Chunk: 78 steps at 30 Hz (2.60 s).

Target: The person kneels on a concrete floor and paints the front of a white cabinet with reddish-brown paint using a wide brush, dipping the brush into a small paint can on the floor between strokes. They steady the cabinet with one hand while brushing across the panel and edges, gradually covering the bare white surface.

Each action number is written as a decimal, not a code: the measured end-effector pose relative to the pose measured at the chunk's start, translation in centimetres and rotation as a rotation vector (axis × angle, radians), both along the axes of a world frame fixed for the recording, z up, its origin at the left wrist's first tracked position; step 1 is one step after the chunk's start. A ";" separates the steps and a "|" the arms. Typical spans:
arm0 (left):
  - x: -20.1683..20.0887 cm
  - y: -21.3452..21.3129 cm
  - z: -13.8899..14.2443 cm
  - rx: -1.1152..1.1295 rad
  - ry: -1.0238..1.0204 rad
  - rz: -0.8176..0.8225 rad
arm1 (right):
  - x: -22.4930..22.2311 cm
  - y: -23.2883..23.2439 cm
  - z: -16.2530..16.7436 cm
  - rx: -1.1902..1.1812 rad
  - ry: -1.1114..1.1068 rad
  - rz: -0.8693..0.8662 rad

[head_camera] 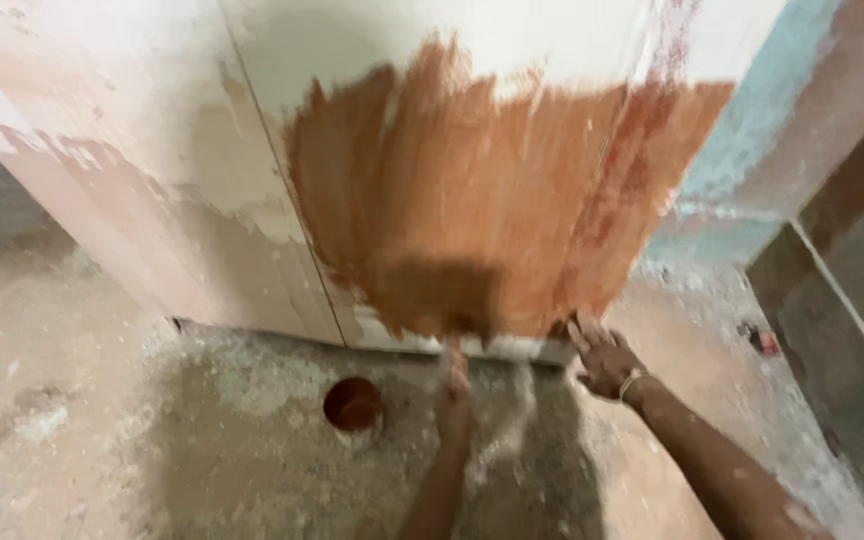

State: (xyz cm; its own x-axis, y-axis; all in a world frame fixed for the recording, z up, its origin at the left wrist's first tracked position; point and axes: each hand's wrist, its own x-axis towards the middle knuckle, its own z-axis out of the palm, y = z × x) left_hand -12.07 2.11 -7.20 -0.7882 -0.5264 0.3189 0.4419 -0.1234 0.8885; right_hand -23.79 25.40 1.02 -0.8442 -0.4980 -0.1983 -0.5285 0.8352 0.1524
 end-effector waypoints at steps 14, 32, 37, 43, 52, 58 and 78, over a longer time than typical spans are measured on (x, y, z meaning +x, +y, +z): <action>1.1 -2.1 0.7 -0.337 -0.001 0.100 | 1.0 -1.2 0.1 -0.071 0.096 0.004; 0.1 -8.4 1.0 0.323 -0.267 0.469 | -0.2 -1.4 0.2 -0.043 0.038 -0.002; 1.0 -5.2 0.4 0.042 -0.416 0.081 | -0.1 -1.7 -0.5 -0.080 0.062 0.022; 0.8 0.8 -1.6 -0.057 -0.511 -0.461 | -0.6 -1.8 -1.0 -0.058 0.040 0.011; -0.7 -7.3 0.2 0.284 -0.514 0.323 | -0.5 -2.0 -0.4 0.000 0.031 -0.036; 0.7 -11.0 2.4 0.103 -0.369 0.326 | -0.4 -2.3 -0.4 -0.037 0.040 0.007; 0.4 -11.6 3.0 0.336 -0.440 0.524 | -0.4 -1.8 -0.8 -0.002 0.009 -0.007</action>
